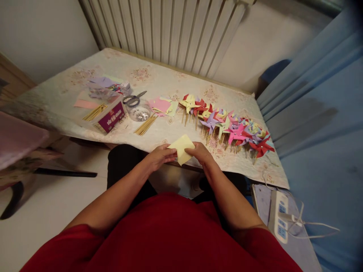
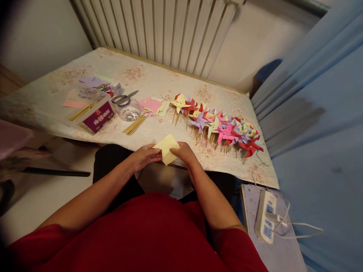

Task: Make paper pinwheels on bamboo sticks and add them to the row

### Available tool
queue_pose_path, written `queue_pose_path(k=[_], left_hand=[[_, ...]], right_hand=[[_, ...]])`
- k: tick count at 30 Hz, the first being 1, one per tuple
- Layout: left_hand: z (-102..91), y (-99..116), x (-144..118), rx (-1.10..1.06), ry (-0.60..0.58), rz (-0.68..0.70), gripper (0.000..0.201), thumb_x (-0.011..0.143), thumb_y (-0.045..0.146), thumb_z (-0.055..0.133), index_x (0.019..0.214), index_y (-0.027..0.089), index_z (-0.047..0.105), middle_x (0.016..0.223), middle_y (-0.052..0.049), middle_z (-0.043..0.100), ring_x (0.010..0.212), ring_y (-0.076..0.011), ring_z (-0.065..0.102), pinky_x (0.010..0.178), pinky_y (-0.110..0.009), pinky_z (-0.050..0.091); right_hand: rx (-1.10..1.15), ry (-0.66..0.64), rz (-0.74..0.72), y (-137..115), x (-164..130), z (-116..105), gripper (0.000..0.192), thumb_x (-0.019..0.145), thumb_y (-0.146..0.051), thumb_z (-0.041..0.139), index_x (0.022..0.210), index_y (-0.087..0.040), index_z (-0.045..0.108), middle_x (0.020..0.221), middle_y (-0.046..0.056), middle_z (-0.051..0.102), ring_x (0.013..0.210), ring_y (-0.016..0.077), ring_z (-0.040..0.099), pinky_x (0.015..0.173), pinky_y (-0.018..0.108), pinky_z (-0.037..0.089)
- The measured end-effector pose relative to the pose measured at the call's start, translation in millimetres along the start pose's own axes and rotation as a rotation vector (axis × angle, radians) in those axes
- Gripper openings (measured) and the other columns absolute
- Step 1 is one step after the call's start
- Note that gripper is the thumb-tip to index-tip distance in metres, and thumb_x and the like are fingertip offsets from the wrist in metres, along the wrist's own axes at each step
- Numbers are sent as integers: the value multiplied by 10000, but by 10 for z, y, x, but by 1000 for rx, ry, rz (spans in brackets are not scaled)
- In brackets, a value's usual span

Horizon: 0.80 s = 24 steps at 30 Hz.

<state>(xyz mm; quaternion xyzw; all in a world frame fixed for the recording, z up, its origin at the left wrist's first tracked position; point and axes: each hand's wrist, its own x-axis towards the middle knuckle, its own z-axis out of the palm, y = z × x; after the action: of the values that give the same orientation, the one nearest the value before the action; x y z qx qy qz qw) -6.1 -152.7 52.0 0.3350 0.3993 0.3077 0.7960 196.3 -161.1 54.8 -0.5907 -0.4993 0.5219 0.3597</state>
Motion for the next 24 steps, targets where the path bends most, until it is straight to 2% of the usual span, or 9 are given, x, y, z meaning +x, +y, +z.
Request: queue_pose_path(k=[3,7,12,24], left_hand=[[20,-130,-26,-130,-5,1,366,643,319,813,913,152,632,883,-69,684,818,-166,643,823,-319,479],[137,-216,-17,-163,-19,8,377,630,349,812,895,145,638,820,-45,660,750,-153,617,742,-293,472],[251,-240,64,-171,60,55,384,589,337,818,842,127,619,772,-37,648,713,-150,601,687,-276,465],[259,-300,137,-153,125,99,277,645,265,754,857,127,644,745,-41,668,651,-147,620,656,-273,480]], right_hand=[[64,42,1,47,17,34,285,594,-337,665,804,-147,693,743,28,709,640,175,628,630,280,496],[113,56,25,68,12,87,291,582,-329,671,808,-148,687,731,26,707,624,172,626,619,283,501],[75,69,35,82,16,125,261,599,-318,661,792,-145,686,683,13,685,580,156,603,562,261,478],[109,23,38,83,24,174,231,610,-316,662,773,-154,680,700,18,693,595,163,614,586,270,486]])
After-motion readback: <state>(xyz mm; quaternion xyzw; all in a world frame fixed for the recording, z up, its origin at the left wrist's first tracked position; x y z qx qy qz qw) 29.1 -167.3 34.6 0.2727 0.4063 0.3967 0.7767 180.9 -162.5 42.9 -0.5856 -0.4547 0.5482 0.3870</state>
